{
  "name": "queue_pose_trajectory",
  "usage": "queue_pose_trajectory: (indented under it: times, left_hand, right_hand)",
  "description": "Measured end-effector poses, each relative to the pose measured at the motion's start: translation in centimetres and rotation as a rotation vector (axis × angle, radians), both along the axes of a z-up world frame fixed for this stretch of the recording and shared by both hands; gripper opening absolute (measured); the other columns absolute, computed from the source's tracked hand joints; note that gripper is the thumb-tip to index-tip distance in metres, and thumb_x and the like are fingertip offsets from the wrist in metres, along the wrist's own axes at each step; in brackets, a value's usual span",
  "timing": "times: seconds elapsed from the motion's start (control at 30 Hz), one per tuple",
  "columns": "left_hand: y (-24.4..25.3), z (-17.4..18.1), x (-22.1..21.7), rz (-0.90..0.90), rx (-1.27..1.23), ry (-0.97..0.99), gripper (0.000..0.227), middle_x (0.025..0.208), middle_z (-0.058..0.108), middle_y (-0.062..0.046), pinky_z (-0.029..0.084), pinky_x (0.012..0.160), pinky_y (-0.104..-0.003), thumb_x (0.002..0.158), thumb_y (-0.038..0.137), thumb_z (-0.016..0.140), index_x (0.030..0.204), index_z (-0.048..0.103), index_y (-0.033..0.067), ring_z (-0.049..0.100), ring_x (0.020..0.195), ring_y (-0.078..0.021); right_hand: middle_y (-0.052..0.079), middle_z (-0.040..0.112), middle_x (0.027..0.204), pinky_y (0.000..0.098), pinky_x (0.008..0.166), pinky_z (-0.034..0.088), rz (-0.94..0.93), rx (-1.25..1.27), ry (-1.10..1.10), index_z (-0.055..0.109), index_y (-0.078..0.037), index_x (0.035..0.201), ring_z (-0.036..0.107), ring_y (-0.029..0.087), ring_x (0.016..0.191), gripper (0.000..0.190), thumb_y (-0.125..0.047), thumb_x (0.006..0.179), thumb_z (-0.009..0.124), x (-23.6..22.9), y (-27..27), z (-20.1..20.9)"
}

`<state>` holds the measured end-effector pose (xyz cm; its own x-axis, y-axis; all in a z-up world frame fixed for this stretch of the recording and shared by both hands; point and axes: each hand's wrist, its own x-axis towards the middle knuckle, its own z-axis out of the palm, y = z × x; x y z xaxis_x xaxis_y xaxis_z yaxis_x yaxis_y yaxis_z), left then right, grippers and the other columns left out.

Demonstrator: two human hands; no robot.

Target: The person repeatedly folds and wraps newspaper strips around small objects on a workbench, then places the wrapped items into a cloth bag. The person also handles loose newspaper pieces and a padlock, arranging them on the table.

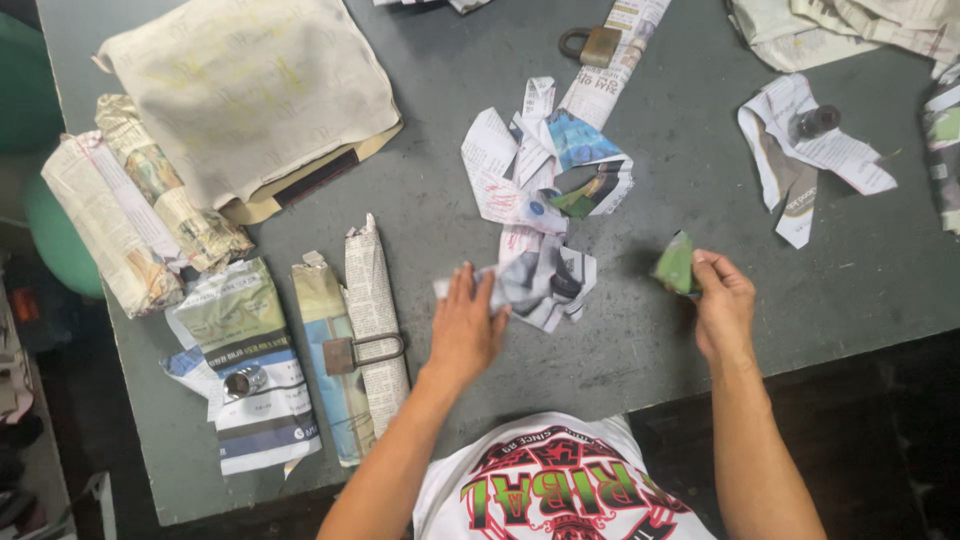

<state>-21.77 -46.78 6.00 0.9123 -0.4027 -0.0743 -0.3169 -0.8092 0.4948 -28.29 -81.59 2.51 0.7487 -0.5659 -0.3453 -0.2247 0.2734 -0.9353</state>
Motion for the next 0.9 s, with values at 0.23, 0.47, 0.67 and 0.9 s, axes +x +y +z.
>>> queue_pose_trajectory:
  times: [0.23, 0.47, 0.67, 0.9]
  left_hand:
    - [-0.3, 3.0, -3.7, 0.101, -0.049, 0.242, 0.040, 0.103, 0.071, -0.020, 0.051, 0.083, -0.052, 0.096, 0.029, 0.064, 0.130, 0.061, 0.0072, 0.068, 0.093, -0.0394]
    - [-0.8, 2.2, -0.9, 0.297, -0.246, 0.004, 0.029, 0.092, 0.068, -0.017, 0.052, 0.075, -0.049, 0.096, 0.029, 0.067, 0.108, 0.071, 0.0026, 0.067, 0.084, -0.0374]
    - [-4.0, 0.5, 0.7, 0.142, -0.113, -0.109, 0.036, 0.087, 0.065, -0.018, 0.048, 0.071, -0.049, 0.082, 0.037, 0.079, 0.087, 0.072, 0.0019, 0.063, 0.084, -0.0376]
    - [-1.7, -0.2, -1.6, 0.256, -0.643, 0.546, 0.023, 0.083, 0.070, -0.006, 0.048, 0.066, -0.029, 0.093, 0.025, 0.074, 0.091, 0.070, 0.0021, 0.064, 0.073, -0.0125]
  right_hand:
    - [0.005, 0.072, 0.099, 0.0239, 0.079, 0.052, 0.039, -0.082, 0.010, 0.073, -0.003, 0.111, 0.065, 0.009, 0.084, 0.012, -0.012, 0.105, 0.068, -0.5, 0.5, 0.9]
    - [0.007, 0.073, 0.094, 0.0315, 0.069, 0.061, 0.143, 0.076, 0.097, 0.069, -0.001, 0.111, 0.071, 0.019, 0.078, 0.019, -0.016, 0.100, 0.065, -0.2, 2.8, 4.7]
    - [0.010, 0.077, 0.100, 0.0263, 0.067, 0.057, 0.403, 0.102, 0.193, 0.064, -0.006, 0.132, 0.071, 0.013, 0.079, 0.037, -0.015, 0.096, 0.065, 1.6, 6.3, 1.9]
    - [0.008, 0.075, 0.092, 0.0255, 0.067, 0.051, 0.464, 0.023, 0.295, 0.074, -0.003, 0.115, 0.066, 0.010, 0.076, 0.022, -0.017, 0.099, 0.070, 1.5, 7.9, -1.7]
